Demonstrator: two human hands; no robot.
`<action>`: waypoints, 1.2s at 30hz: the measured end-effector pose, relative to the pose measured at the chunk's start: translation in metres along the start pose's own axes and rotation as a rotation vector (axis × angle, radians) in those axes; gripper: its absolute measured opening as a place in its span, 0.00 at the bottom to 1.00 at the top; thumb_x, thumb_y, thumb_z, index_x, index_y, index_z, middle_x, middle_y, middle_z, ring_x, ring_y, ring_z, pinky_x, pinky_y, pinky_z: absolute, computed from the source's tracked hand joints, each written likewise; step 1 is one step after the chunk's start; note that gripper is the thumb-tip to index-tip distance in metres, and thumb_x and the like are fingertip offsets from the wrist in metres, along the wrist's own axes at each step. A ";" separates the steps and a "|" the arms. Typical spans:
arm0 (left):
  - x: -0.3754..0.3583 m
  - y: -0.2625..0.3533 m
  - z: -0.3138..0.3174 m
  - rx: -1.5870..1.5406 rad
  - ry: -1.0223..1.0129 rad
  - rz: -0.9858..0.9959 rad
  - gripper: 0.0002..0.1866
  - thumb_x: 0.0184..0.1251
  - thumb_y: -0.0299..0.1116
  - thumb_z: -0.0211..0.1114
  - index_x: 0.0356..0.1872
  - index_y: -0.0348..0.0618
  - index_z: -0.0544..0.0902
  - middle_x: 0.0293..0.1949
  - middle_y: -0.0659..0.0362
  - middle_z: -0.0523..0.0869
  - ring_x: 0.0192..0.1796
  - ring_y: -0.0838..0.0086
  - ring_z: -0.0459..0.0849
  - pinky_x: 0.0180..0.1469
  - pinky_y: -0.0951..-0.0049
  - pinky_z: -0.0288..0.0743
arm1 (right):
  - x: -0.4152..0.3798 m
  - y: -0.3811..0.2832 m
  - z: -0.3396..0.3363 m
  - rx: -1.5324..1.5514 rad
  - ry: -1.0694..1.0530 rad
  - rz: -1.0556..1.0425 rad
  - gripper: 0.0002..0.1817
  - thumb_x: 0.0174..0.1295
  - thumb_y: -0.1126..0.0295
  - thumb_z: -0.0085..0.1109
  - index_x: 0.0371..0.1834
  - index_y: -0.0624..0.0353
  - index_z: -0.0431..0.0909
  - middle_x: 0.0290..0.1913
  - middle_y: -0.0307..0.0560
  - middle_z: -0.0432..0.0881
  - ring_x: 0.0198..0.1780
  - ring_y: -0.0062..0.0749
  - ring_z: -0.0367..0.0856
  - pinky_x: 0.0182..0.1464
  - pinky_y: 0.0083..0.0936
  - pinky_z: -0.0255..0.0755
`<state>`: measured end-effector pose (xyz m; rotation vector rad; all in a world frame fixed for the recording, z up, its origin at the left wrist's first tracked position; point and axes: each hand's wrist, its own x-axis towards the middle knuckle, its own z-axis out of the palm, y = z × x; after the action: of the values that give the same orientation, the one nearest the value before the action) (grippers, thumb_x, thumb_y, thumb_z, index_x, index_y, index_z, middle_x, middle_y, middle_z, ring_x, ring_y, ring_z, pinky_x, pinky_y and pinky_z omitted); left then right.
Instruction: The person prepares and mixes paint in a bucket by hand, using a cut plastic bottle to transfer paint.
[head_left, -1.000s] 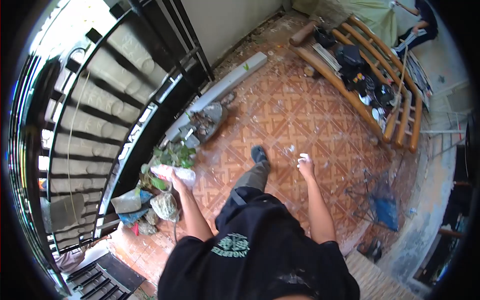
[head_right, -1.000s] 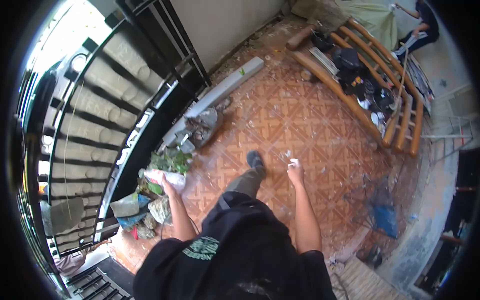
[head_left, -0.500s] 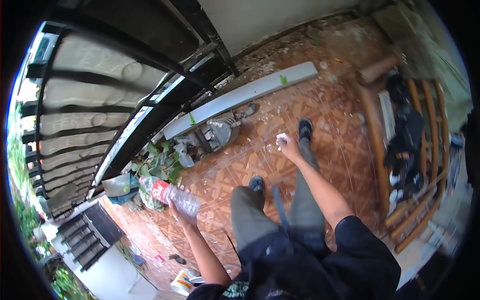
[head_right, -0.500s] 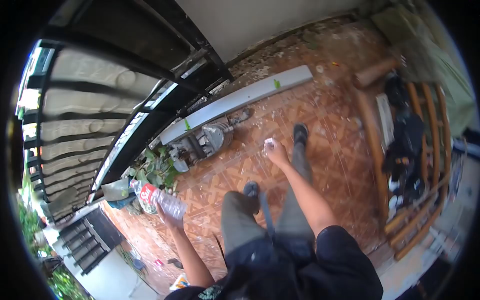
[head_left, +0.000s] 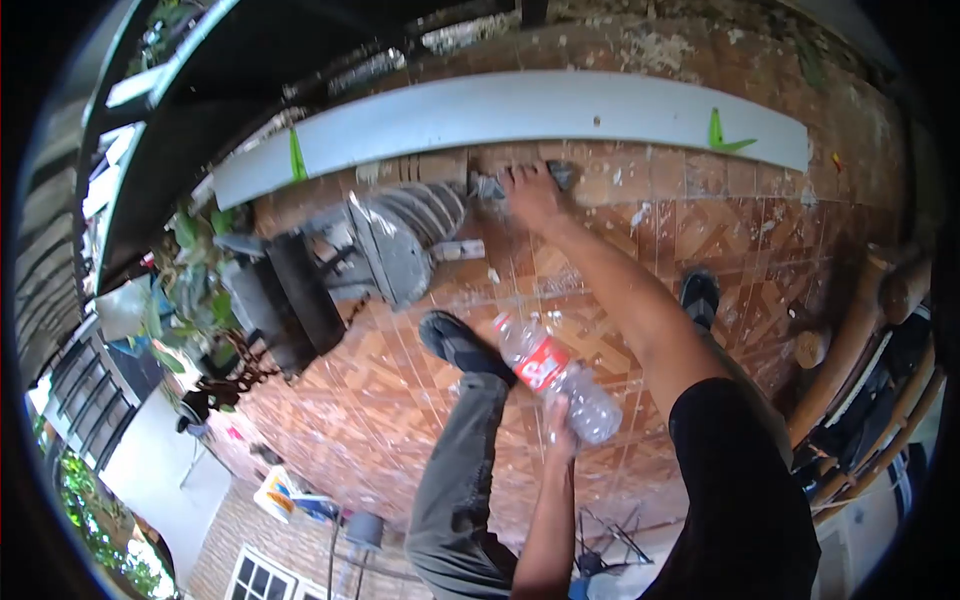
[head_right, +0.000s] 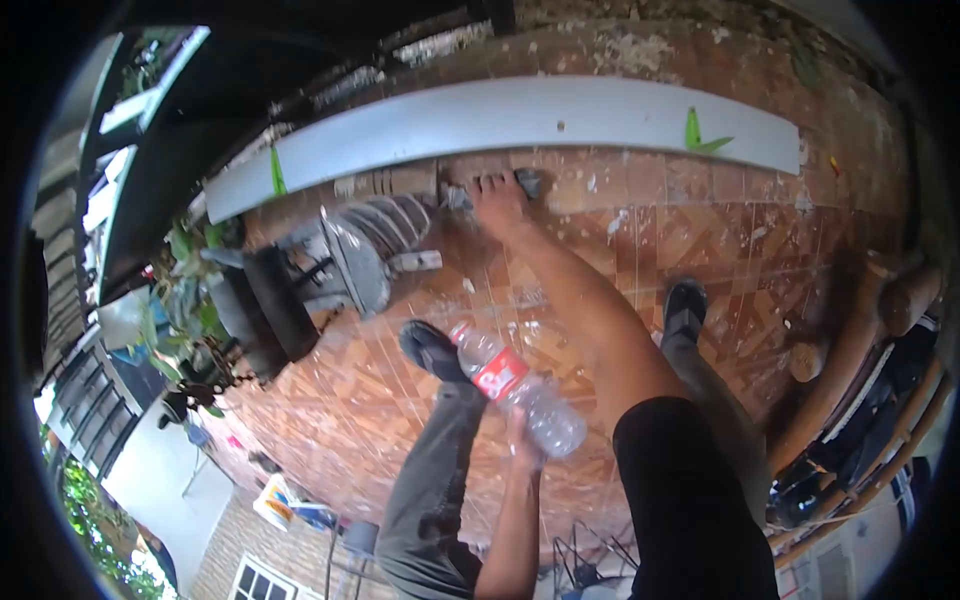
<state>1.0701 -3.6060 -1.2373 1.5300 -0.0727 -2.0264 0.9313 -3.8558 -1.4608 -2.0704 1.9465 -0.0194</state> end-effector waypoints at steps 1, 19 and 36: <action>0.002 -0.004 -0.005 0.066 0.013 -0.043 0.34 0.62 0.54 0.63 0.62 0.41 0.70 0.55 0.54 0.78 0.55 0.65 0.77 0.59 0.62 0.71 | -0.004 0.000 -0.005 0.047 -0.098 0.006 0.16 0.54 0.69 0.57 0.47 0.56 0.76 0.43 0.47 0.83 0.49 0.38 0.81 0.56 0.37 0.64; 0.115 0.029 -0.005 0.523 0.025 0.103 0.28 0.67 0.49 0.64 0.62 0.45 0.71 0.60 0.58 0.73 0.61 0.70 0.73 0.63 0.65 0.65 | -0.198 0.083 -0.042 0.154 -0.107 0.149 0.19 0.53 0.74 0.57 0.51 0.55 0.73 0.46 0.46 0.81 0.52 0.36 0.80 0.57 0.35 0.62; 0.126 0.047 0.049 0.329 -0.104 0.031 0.37 0.64 0.57 0.62 0.66 0.44 0.67 0.61 0.57 0.75 0.65 0.67 0.70 0.67 0.61 0.61 | -0.246 0.060 -0.128 0.222 -0.482 0.238 0.27 0.49 0.64 0.64 0.53 0.60 0.71 0.46 0.56 0.82 0.50 0.47 0.81 0.56 0.40 0.68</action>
<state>1.0260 -3.7200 -1.3115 1.6018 -0.4885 -2.1467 0.8257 -3.6440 -1.3045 -1.5194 1.7774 0.2753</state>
